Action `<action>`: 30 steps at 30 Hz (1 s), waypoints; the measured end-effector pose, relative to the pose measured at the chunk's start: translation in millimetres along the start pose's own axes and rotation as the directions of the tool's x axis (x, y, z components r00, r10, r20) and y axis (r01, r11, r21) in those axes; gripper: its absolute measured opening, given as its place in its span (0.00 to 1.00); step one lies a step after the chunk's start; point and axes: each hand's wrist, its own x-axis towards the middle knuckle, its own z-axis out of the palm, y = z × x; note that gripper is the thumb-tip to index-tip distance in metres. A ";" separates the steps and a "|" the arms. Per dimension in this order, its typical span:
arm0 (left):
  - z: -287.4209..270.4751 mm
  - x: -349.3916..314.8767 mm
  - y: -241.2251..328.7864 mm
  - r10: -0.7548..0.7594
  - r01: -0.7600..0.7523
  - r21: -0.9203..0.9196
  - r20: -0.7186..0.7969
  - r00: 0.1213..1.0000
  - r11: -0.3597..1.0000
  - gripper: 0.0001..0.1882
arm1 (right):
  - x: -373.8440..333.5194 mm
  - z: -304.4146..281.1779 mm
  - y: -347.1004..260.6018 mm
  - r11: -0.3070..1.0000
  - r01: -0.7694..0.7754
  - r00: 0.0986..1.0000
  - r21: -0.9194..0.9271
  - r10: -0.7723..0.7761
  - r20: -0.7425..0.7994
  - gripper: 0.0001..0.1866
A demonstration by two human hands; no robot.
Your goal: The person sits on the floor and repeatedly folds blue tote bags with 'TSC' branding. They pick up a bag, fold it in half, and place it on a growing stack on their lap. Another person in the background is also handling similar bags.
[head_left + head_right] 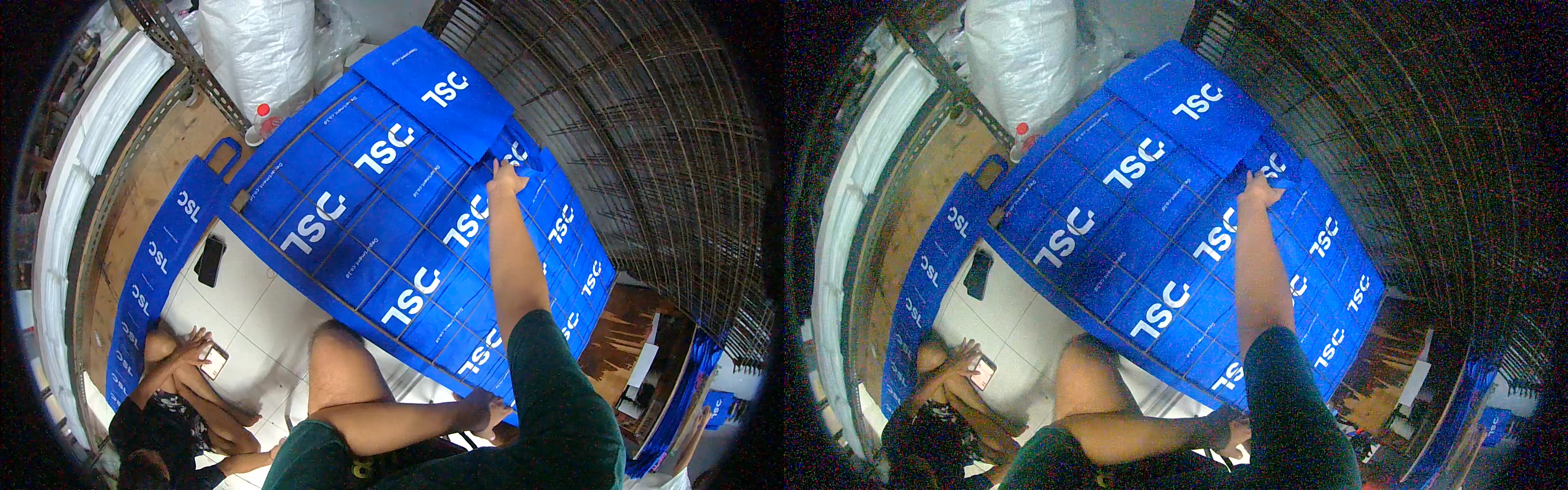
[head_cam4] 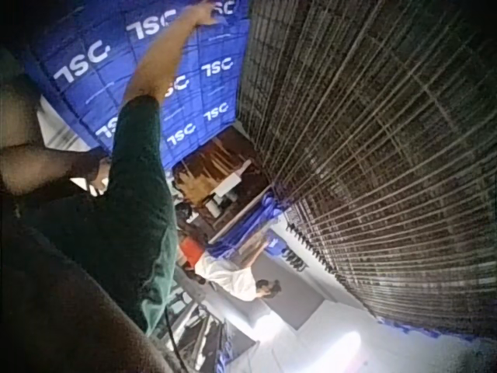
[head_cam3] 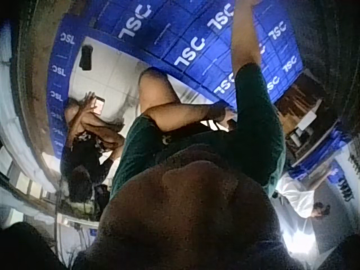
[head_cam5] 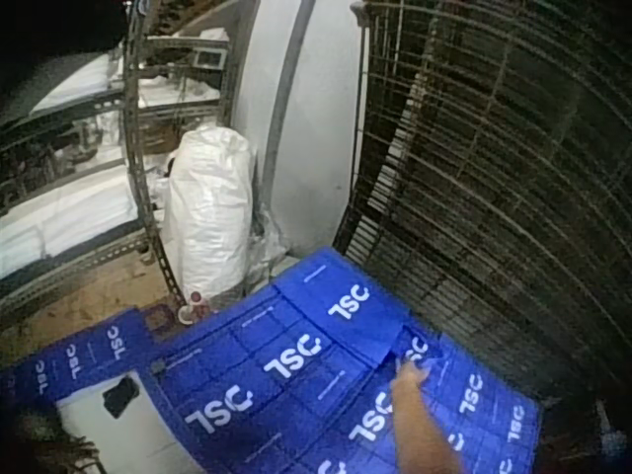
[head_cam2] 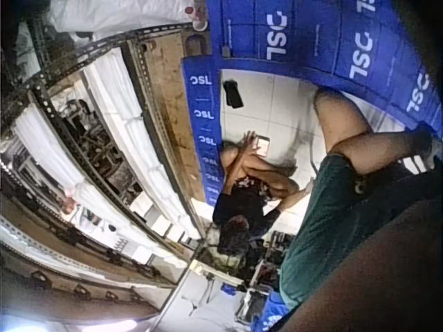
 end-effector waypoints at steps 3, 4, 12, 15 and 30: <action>1.1 6.1 -2.7 -0.008 -0.001 0.083 0.115 0.993 0.997 0.37 | -13.4 4.4 0.0 0.999 0.014 1.000 0.029 -0.014 -0.021 0.34; 3.8 7.1 -4.2 0.009 -0.017 0.090 0.093 0.996 0.996 0.37 | -11.2 4.1 -0.3 0.998 0.019 0.999 0.056 -0.017 -0.033 0.35; 10.4 10.3 -6.0 0.030 -0.032 0.107 0.016 0.999 0.994 0.37 | -14.0 -1.8 -15.6 0.958 -0.244 0.970 0.150 0.244 0.021 0.43; 2.5 6.6 -4.6 0.009 -0.009 -0.010 0.043 0.999 1.000 0.39 | -40.8 4.6 -33.5 0.972 -0.233 0.972 0.020 0.233 -0.012 0.50; 1.8 -15.3 -2.8 -0.001 0.005 0.163 -0.021 1.000 0.987 0.38 | -47.7 -229.3 -155.2 0.951 0.014 0.988 -0.309 0.035 0.153 0.29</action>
